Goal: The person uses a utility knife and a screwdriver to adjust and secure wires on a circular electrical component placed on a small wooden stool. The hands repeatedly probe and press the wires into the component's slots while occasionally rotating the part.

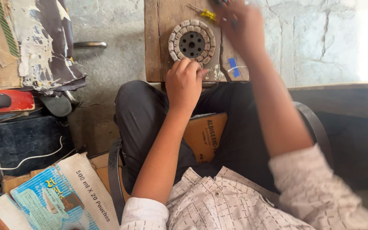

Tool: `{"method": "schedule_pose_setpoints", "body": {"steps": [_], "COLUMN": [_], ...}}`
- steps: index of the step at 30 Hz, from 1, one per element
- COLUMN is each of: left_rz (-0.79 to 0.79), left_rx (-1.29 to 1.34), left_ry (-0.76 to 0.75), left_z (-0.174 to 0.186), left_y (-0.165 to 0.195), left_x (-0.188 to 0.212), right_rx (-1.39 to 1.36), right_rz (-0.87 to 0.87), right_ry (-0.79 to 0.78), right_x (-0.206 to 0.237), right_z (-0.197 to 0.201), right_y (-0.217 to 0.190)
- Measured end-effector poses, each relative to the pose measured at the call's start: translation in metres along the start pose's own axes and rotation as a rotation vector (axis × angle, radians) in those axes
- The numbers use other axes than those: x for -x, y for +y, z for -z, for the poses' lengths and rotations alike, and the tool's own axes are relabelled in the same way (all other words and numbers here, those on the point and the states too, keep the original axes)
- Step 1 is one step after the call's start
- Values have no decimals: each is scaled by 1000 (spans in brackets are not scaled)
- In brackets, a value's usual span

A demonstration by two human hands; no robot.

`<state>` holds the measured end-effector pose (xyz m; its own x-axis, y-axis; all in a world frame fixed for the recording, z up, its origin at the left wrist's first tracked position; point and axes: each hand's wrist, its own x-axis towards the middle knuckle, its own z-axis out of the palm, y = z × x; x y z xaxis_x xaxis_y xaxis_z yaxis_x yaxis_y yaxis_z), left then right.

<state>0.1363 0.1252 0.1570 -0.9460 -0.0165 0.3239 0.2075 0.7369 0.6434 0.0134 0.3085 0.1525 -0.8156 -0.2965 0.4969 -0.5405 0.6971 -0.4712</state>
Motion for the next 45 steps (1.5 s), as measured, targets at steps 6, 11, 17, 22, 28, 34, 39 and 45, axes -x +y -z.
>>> {"method": "schedule_pose_setpoints", "body": {"steps": [6, 11, 17, 22, 28, 34, 39, 45], "left_rz": [-8, 63, 19, 61, -135, -210, -142, 120], "left_rx": [76, 107, 79, 113, 81, 89, 71, 41], "left_ry": [-96, -27, 12, 13, -22, 29, 59, 64], "left_z": [21, 41, 39, 42, 42, 36, 29, 9], "left_y": [-8, -21, -25, -42, -37, -28, -13, 9], "left_x": [5, -2, -11, -17, -23, -14, 20, 32], "right_rx": [-26, 47, 84, 590, 565, 185, -16, -103], "right_rz": [-358, -412, -290, 37, 33, -375, -479, -493], "right_ry": [-301, -287, -61, -193, -91, -63, -145, -269], "right_x": [64, 64, 29, -17, -17, 67, 100, 91], "right_z": [13, 8, 6, -44, -40, 21, 45, 61], "right_y": [-90, -106, -71, -30, -28, -99, -120, -101]}}
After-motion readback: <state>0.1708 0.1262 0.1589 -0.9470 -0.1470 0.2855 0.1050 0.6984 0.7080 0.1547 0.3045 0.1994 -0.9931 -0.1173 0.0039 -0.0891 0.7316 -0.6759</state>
